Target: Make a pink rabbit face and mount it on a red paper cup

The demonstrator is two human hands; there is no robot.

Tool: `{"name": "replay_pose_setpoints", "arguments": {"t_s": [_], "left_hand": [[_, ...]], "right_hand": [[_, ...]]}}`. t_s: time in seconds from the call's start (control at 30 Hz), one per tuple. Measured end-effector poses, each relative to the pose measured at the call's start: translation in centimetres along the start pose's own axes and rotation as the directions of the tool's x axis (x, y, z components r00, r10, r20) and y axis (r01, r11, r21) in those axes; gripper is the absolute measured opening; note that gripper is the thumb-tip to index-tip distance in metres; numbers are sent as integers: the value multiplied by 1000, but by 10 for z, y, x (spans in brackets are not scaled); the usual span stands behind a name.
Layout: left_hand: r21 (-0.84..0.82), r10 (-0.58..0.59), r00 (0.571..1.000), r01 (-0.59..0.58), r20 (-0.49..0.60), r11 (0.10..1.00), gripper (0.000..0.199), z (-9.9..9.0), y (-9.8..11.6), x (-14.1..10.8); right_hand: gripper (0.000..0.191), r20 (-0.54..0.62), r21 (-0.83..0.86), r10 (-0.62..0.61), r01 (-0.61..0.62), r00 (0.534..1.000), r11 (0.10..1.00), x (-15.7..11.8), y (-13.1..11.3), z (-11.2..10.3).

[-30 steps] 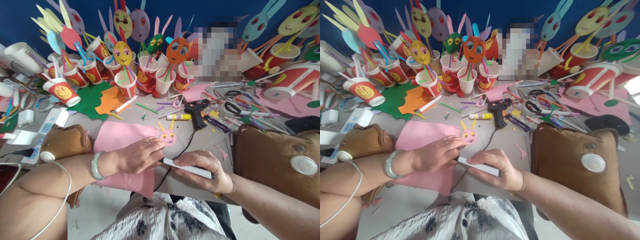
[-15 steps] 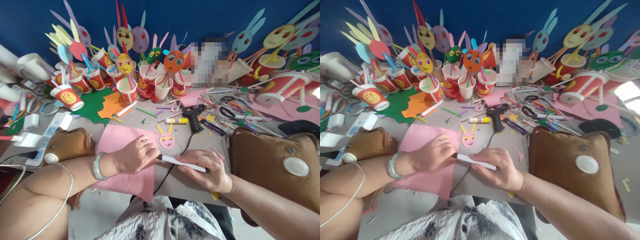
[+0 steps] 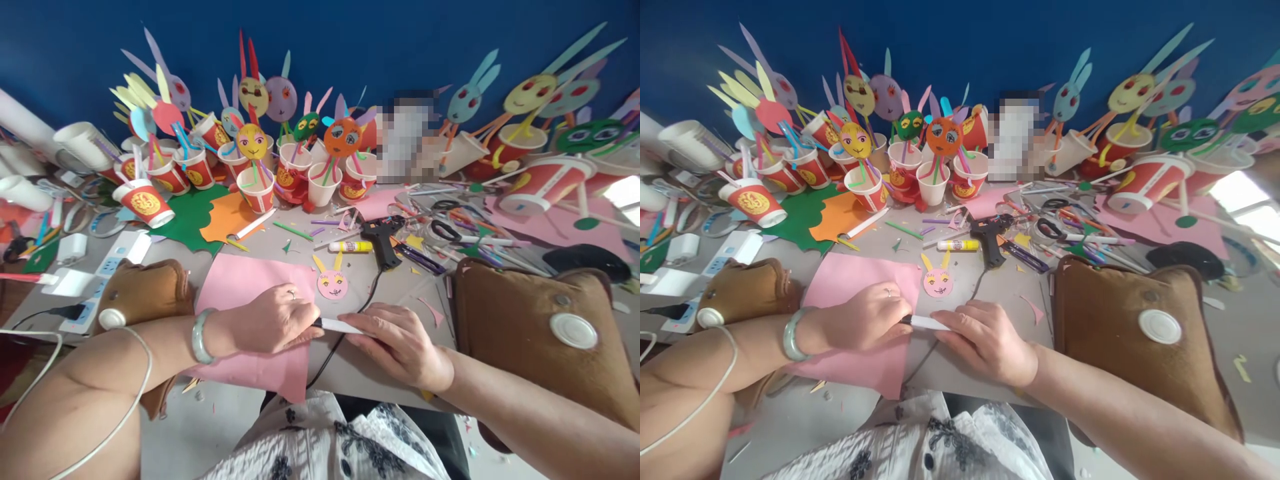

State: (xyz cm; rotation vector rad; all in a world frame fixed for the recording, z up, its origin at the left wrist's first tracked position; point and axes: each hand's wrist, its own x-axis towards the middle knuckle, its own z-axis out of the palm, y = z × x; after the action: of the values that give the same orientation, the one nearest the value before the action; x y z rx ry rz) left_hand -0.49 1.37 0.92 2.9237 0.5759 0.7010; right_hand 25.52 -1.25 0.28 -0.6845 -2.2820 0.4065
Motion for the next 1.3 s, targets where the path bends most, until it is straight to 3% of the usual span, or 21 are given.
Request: {"name": "replay_pose_setpoints", "arguments": {"t_s": [0.33, 0.53, 0.63, 0.73, 0.8, 0.87, 0.97, 1.03, 1.13, 1.2, 1.3], "left_hand": [[71, 56, 998, -57, 13, 996, 37, 7, -1, -5], [84, 52, 998, -55, 39, 995, 38, 11, -5, -4], [38, -1, 999, 0, 32, 999, 36, 15, -11, -2], [-101, -132, 991, 127, -38, 987, 32, 16, -14, 1], [-207, -241, 967, 221, -79, 953, 50, 15, -15, 3], [-252, -347, 932, 313, -106, 916, 67, 14, -16, 3], [-171, -461, 875, 437, -146, 883, 63, 12, -25, 2], [-84, -459, 875, 452, -151, 888, 58, 12, -34, 1], [-23, -450, 891, 450, -56, 893, 72, 12, -46, 1], [-11, -474, 880, 474, 28, 880, 79, 10, -49, 2], [1, -506, 855, 509, 118, 861, 84, 6, -48, 6]], "right_hand": [[23, 47, 138, 84, -90, 995, 986, -5, -1, 5], [23, 16, 89, 77, -78, 997, 993, -5, 4, 8], [23, 14, 51, 101, -102, 995, 993, -3, 10, 10], [22, -14, -36, 98, -98, 995, 994, 1, 15, 8], [22, -77, -130, 62, -71, 995, 989, 2, 16, 4], [27, -201, -247, 32, -82, 979, 965, 4, 15, -1], [38, -329, -438, 63, -211, 942, 874, 7, 15, -16], [38, -287, -582, 118, -271, 950, 767, 10, 21, -30], [35, -257, -708, 120, -271, 959, 652, 12, 45, -55], [26, -260, -743, 14, -210, 965, 635, 13, 67, -71], [22, -283, -743, 19, -232, 959, 628, 17, 102, -88]]}}
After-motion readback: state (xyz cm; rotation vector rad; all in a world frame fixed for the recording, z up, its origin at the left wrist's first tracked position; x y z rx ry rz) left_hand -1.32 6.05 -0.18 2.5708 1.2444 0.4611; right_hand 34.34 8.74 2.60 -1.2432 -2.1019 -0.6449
